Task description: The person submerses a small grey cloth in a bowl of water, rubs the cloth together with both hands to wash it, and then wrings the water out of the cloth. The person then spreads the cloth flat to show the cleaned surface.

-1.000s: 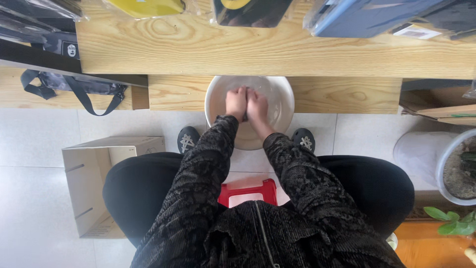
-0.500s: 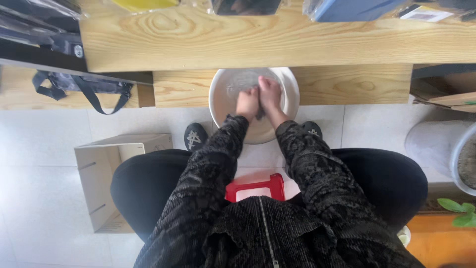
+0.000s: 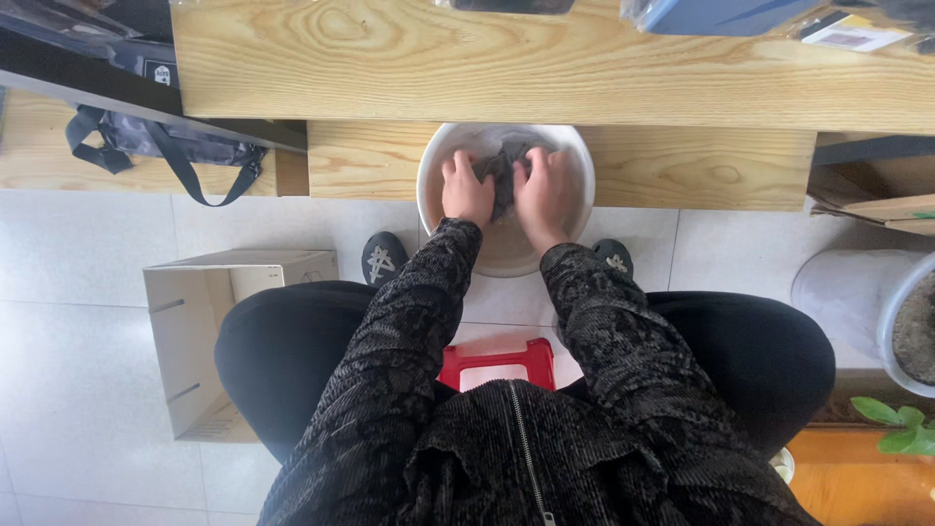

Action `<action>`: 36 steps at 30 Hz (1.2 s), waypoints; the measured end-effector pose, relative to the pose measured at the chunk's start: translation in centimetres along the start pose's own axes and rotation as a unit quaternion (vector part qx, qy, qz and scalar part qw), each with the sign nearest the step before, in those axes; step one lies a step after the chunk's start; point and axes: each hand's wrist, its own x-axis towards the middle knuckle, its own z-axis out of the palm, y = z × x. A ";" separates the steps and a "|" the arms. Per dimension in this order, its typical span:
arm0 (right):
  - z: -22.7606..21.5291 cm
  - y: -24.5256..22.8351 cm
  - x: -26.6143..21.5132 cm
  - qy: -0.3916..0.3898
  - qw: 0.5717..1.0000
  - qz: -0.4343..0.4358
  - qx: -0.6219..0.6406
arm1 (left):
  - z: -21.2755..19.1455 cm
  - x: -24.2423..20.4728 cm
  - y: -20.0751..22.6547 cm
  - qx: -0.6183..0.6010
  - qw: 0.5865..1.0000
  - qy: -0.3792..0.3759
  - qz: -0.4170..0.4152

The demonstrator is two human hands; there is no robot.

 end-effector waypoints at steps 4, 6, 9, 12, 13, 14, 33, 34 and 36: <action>4.9 3.0 -1.2 -0.060 0.995 -0.056 -0.059 | 2.8 -0.6 -2.2 0.128 0.977 0.049 0.160; 7.9 5.4 -1.8 -0.111 0.982 -0.116 -0.097 | 6.9 0.8 -4.9 0.233 0.935 0.067 0.257; 7.8 5.4 -2.1 -0.144 0.977 -0.126 -0.092 | 7.0 -0.3 -5.5 0.205 0.938 0.032 0.277; 4.9 3.2 -1.9 -0.249 0.955 -0.089 -0.133 | 1.9 -2.0 -2.5 0.313 0.921 -0.113 0.203; 5.1 3.3 -1.5 -0.249 0.955 -0.088 -0.134 | 1.5 -1.8 -2.1 0.313 0.921 -0.113 0.203; 5.4 3.5 -1.2 -0.236 0.962 -0.081 -0.109 | 1.2 -1.7 -1.7 0.327 0.917 -0.101 0.206; 7.2 0.8 -0.8 -0.065 0.915 0.195 0.347 | 1.1 1.5 2.0 -0.268 0.954 -0.070 -0.118; 7.7 1.0 -0.5 -0.063 0.915 0.196 0.346 | 0.2 0.9 2.7 -0.267 0.954 -0.072 -0.116; 8.9 1.2 0.3 -0.112 0.885 0.229 0.389 | -1.8 -0.2 3.9 -0.264 0.952 -0.075 -0.132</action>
